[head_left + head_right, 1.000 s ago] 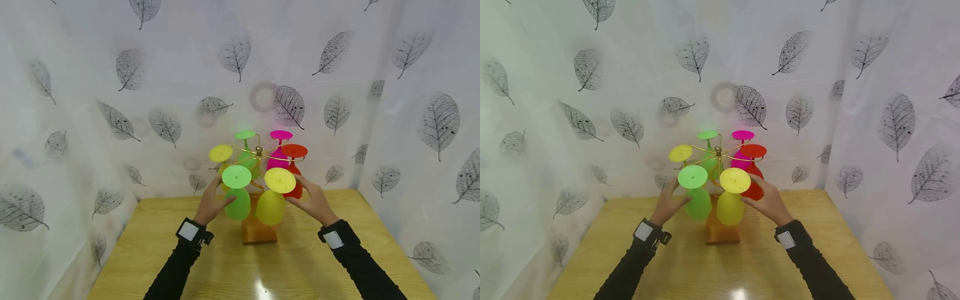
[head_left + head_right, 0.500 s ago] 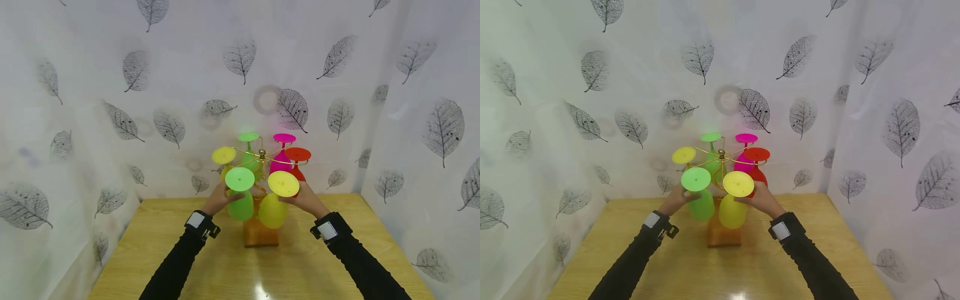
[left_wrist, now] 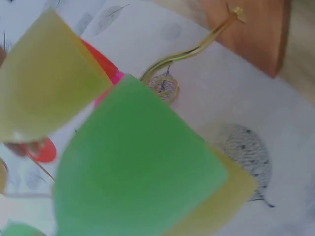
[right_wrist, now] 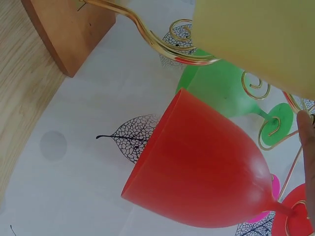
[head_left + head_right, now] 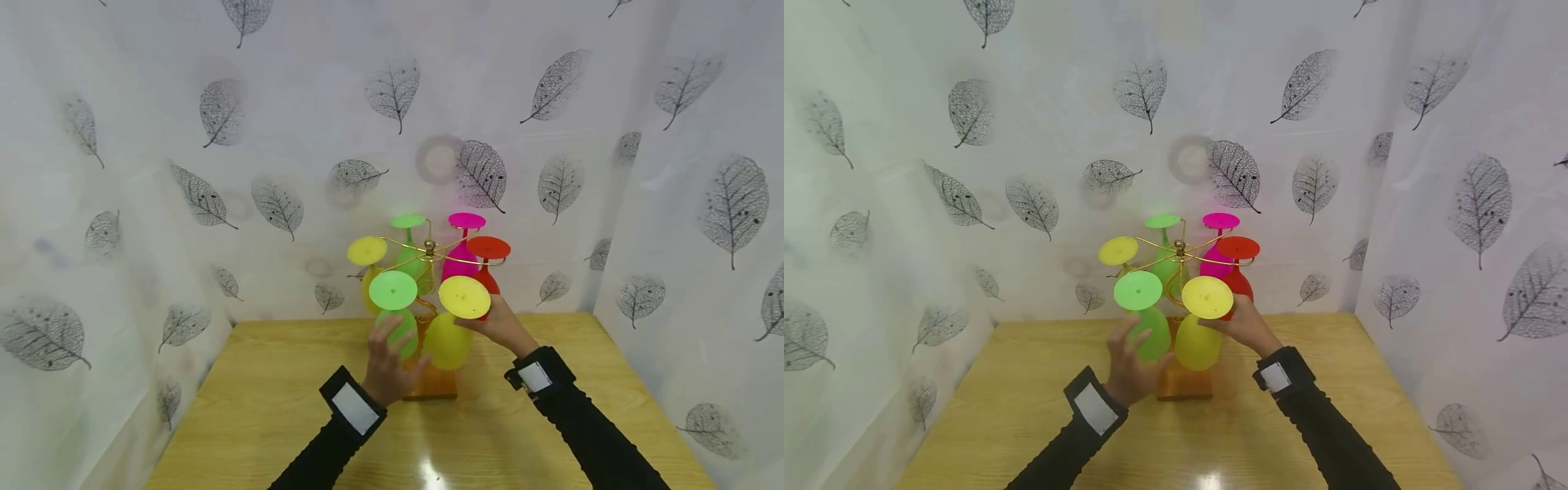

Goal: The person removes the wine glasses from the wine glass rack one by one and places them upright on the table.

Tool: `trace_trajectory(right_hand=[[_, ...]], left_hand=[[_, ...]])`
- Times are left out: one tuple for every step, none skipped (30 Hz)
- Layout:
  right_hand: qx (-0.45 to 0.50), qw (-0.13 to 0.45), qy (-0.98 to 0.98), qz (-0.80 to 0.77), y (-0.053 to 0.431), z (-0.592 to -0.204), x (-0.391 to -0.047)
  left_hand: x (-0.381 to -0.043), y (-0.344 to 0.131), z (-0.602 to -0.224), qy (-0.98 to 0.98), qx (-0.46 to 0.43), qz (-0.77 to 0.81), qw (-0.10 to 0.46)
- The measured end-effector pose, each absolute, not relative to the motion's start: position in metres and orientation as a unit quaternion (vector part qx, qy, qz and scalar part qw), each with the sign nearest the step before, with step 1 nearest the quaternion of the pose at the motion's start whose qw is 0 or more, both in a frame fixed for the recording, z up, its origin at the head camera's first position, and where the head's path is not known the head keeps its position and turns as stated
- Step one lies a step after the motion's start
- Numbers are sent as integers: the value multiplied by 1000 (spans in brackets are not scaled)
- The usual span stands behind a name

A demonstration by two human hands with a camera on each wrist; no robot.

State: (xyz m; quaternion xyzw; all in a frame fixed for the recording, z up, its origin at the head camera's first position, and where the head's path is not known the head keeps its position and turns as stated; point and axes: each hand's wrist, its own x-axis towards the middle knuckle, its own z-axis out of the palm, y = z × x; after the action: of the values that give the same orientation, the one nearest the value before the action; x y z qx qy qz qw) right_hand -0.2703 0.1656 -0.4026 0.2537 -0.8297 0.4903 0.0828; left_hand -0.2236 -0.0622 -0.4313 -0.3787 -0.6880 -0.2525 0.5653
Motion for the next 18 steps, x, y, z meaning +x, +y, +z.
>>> trace_trajectory(right_hand=[[259, 87, -828, 490, 165, -403, -270], [263, 90, -826, 490, 164, -402, -271], [266, 96, -827, 486, 164, -402, -270], [267, 100, -828, 483, 164, -402, -270], [265, 103, -829, 481, 163, -401, -270], [259, 101, -830, 484, 163, -400, -270], [254, 96, -828, 491, 163, -400, -269], [250, 89, -825, 499, 164, -399, -268], [243, 82, -824, 506, 164, -399, -267], [238, 76, -820, 514, 164, -398, -266], [235, 71, -816, 523, 165, -398, -266], [235, 68, -811, 531, 166, -398, -265], [238, 68, -806, 538, 166, -398, -265], [241, 70, -803, 541, 167, -398, -264], [242, 74, -801, 543, 167, -398, -264], [247, 76, -796, 548, 168, -399, -264], [253, 79, -791, 552, 168, -399, -264], [258, 80, -787, 555, 168, -399, -264]], left_hand=[[-222, -58, -431, -686, -401, -231, 561], [-221, -54, -431, -690, -420, -221, 547], [-220, -50, -431, -702, -431, -221, 523], [-220, -46, -431, -721, -432, -229, 490], [-220, -43, -432, -743, -424, -249, 455], [-221, -39, -432, -762, -409, -279, 418], [-222, -36, -432, -778, -389, -309, 385], [-224, -33, -433, -790, -368, -339, 355], [-225, -30, -432, -799, -348, -370, 323], [-226, -27, -432, -804, -330, -396, 295], [-227, -25, -430, -805, -317, -424, 266], [-228, -22, -429, -806, -306, -447, 238], [-229, -20, -427, -805, -300, -465, 213], [-229, -18, -425, -805, -293, -480, 189], [-230, -16, -423, -805, -286, -492, 166], [-230, -15, -421, -805, -282, -500, 149], [-230, -13, -420, -803, -278, -510, 132], [-230, -12, -419, -802, -274, -516, 120]])
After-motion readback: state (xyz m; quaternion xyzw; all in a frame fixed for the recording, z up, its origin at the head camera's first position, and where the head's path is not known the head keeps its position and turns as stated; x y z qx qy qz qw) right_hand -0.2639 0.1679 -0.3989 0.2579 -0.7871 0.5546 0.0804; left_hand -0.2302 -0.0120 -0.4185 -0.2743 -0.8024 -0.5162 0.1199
